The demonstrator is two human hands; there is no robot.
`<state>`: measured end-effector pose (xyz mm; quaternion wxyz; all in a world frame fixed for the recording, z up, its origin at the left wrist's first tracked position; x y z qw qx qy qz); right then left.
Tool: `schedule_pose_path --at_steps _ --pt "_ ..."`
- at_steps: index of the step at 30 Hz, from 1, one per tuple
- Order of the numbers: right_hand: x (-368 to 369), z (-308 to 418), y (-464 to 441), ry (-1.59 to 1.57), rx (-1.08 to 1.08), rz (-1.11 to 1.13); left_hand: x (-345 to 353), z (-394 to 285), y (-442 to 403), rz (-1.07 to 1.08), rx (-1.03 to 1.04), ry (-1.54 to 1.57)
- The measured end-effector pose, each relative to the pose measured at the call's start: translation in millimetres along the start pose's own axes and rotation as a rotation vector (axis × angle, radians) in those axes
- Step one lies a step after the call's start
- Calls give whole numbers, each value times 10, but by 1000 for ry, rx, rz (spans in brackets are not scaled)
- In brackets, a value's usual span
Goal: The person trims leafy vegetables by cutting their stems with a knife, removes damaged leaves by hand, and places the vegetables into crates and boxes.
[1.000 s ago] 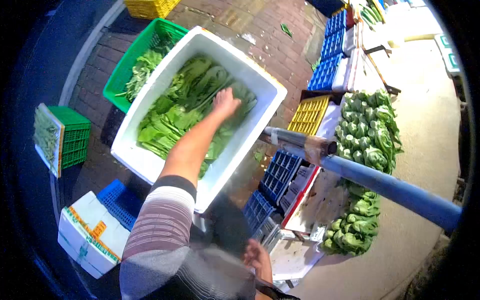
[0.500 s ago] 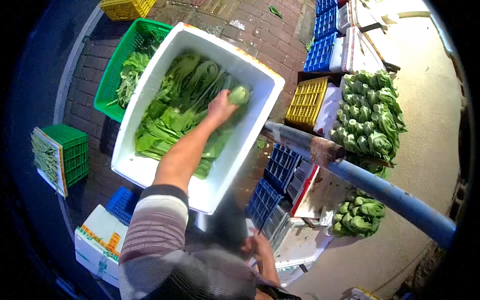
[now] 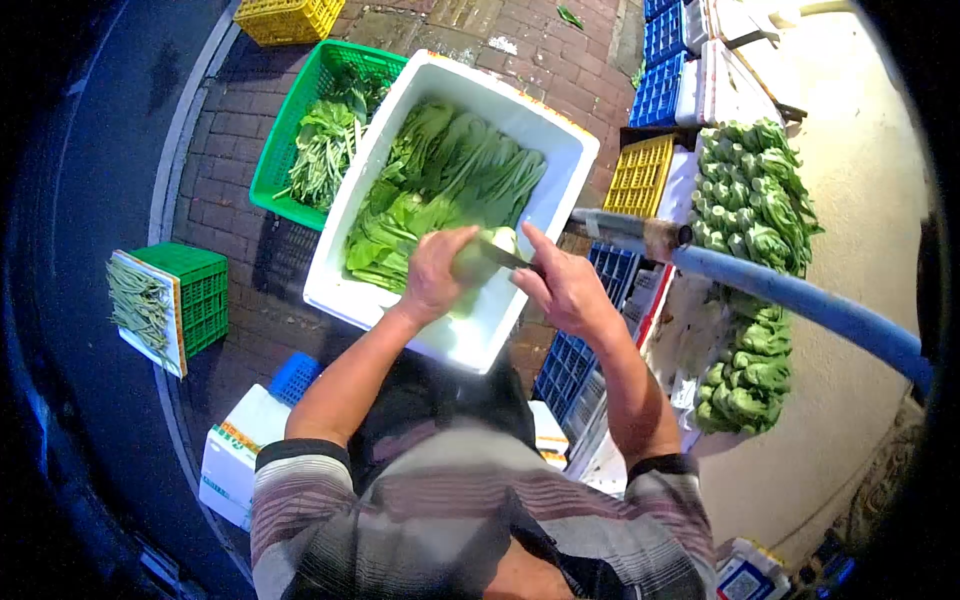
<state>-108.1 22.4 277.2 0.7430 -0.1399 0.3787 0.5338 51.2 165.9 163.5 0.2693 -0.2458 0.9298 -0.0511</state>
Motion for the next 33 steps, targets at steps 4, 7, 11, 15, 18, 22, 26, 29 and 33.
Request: schedule_pose_path --at_steps 4,7,11,15,18,22,26,29,33 --pt "70 277 -54 18 108 118 -268 -107 31 6 103 -14" --pt "162 308 -20 50 16 36 -394 -147 34 38 100 -12" --pt "144 403 -9 -15 43 102 -456 -127 77 55 118 18" --pt "153 449 22 -41 80 153 -501 -197 71 47 144 12" --pt "138 461 58 -82 61 153 -541 -244 57 59 157 21" --pt "140 455 118 -91 41 150 -552 -255 39 70 187 22" --pt "121 474 161 -76 48 148 -545 -265 63 111 172 77" --pt "94 488 204 -46 28 157 -506 -241 136 145 139 104" --pt "62 455 246 -87 5 162 -488 -297 163 161 118 146"
Point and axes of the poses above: each hand's wrist, its own y-axis away from the middle knuckle, its own x-axis out of the palm, z = x × y, the point moved 1 cm from there along -y, towards the middle knuckle, and after that the axes turned 3 degrees about -x, right-handed, at the moved point
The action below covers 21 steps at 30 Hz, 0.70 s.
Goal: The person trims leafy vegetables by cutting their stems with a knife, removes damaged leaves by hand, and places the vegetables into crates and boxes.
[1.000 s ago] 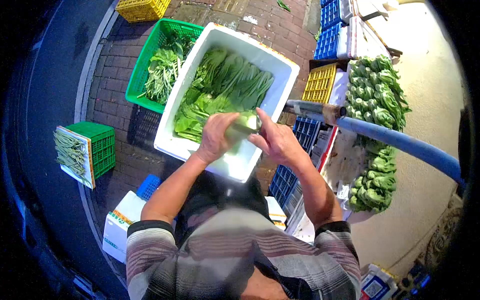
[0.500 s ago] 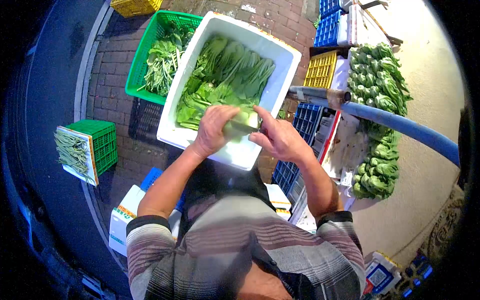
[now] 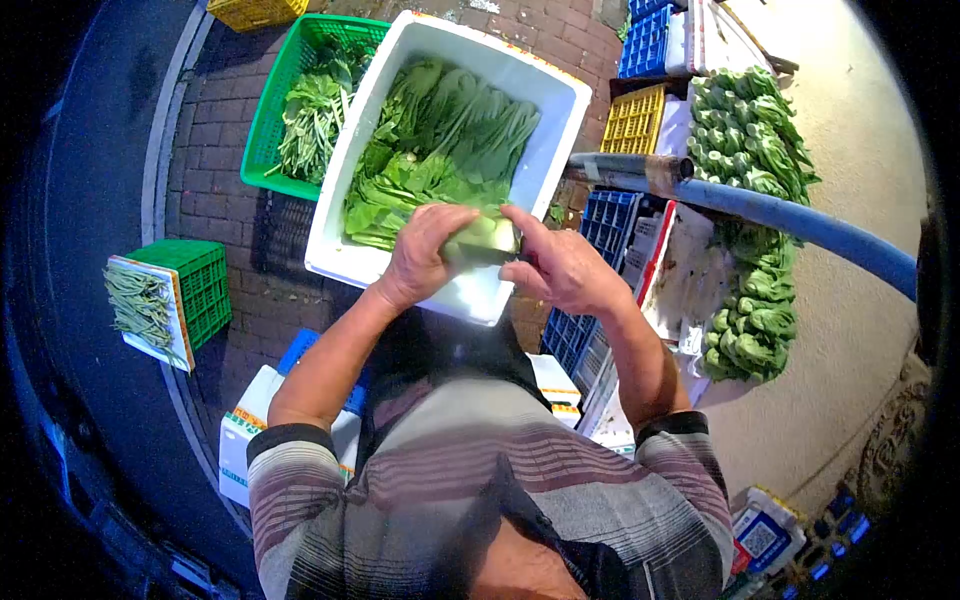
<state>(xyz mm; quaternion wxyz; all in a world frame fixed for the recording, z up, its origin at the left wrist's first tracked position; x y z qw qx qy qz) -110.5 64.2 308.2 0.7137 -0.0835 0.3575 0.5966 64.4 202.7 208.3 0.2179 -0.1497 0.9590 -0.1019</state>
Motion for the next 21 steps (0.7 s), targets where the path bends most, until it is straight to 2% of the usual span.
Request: schedule_pose_path --at_steps 9,12,16,21 --pt "10 -58 87 -15 -7 -17 11 -87 17 46 -39 39" --pt "-25 -38 99 -33 108 63 10 -96 26 70 -57 32" --pt "-61 -11 139 -23 67 4 -13 -114 35 63 -11 11" --pt "82 -225 206 -77 -102 -155 0 -188 -18 43 24 7"
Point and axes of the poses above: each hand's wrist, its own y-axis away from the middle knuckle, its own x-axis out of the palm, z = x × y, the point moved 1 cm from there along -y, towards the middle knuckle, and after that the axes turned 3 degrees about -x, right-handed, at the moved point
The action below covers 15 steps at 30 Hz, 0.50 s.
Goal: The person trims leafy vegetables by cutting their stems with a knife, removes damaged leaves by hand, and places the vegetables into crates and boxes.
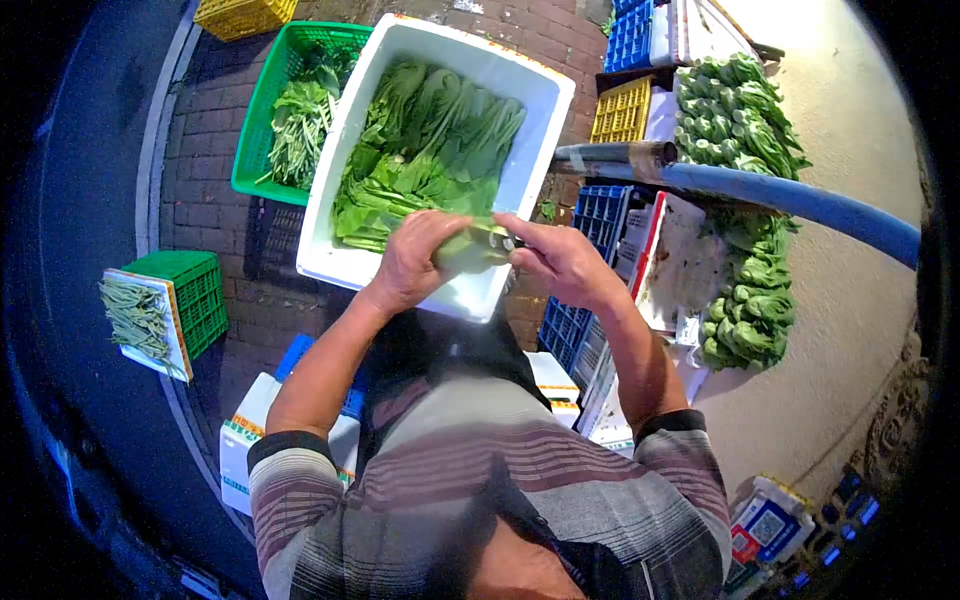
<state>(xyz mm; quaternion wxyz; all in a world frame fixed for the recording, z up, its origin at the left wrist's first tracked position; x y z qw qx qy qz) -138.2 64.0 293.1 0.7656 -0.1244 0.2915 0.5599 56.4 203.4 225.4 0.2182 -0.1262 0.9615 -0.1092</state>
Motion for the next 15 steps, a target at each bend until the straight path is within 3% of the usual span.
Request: schedule_pose_path --at_steps 3,6,7,10,15 --pt "12 20 47 22 61 -24 -47 -27 46 9 -40 -23" --pt "54 -55 129 -69 216 -218 -66 6 75 -22 26 -118" --pt "88 -85 194 -261 429 -189 -49 -11 88 -20 9 -132" --pt "371 -101 226 -392 491 -210 -5 -11 106 -34 73 -244" --pt "713 -44 202 -790 744 -225 103 64 219 161 47 -331"
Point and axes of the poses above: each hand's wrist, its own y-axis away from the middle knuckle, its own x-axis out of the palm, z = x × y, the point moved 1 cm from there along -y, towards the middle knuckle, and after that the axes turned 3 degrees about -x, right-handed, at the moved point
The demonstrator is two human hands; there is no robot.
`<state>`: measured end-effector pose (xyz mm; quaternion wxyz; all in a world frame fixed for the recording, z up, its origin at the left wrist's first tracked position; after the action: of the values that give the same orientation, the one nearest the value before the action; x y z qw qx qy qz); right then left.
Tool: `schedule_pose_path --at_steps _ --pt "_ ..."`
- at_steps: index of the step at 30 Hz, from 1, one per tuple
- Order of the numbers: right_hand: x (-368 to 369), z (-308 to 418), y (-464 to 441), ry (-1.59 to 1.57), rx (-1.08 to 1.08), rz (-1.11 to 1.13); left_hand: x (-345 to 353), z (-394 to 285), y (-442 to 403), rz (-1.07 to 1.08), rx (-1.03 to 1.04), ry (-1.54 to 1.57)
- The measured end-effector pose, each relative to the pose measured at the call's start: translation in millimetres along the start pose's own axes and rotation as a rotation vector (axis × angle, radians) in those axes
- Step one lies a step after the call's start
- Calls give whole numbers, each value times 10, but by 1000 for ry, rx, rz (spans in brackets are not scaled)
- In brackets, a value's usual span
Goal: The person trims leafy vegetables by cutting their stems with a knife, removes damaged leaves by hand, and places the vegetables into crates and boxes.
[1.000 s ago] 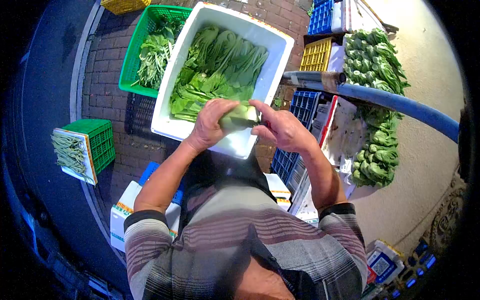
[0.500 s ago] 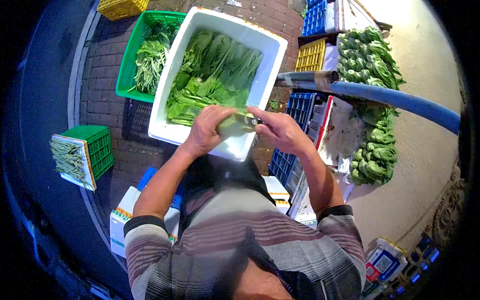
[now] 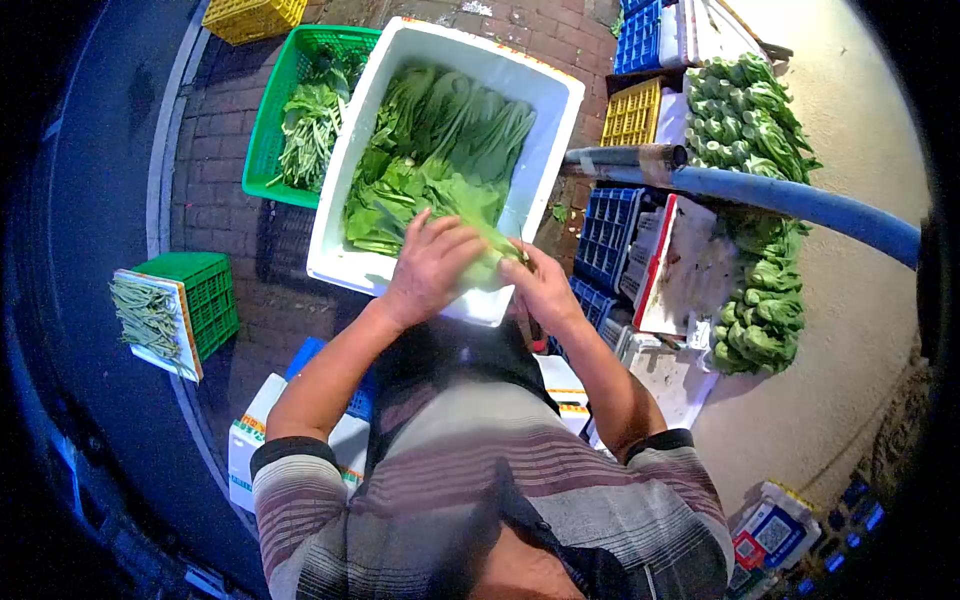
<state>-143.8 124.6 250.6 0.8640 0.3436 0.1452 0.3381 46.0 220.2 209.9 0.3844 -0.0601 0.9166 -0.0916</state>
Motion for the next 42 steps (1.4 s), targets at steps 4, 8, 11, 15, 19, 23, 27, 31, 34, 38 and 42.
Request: schedule_pose_path --at_steps 4,8,11,15,19,23,27,31,34,38,42 --pt "85 -184 -18 -97 16 -35 -137 -158 119 34 -118 -33" --pt "164 -499 -29 -21 -252 -37 -177 -284 786 -219 -623 285" --pt "218 -817 -80 140 -477 -58 294 -130 1198 -243 -1216 928" --pt "343 -974 -8 -158 -332 -85 621 -98 957 -504 -1187 2014" --pt "356 -1092 -114 426 -692 62 1039 213 930 -539 -1186 2042" --pt "303 -1105 -110 77 -144 -28 904 259 555 -431 -1093 1893" --pt "231 -859 -274 41 -97 -218 1134 299 395 -423 -1043 1608" --pt "217 -959 -314 -9 -300 -288 1296 221 314 -370 -978 1370" --pt "173 -1041 -226 -152 -283 -251 957 -8 227 -366 -981 1530" --pt "154 -1134 -183 -4 -255 -204 1274 336 686 -189 -1119 2090" --pt "180 -1232 -216 77 -258 -167 1256 303 769 -204 -1082 2089"
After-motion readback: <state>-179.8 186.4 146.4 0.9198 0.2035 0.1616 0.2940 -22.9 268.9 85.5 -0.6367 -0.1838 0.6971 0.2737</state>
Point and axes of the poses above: each hand's wrist, its own y-axis away from the middle knuckle, its own x-axis out of the palm, z = x × y, the point moved 1 cm from there along -y, towards the middle knuckle, and after that the axes turned 3 degrees about -x, right-handed, at the moved point
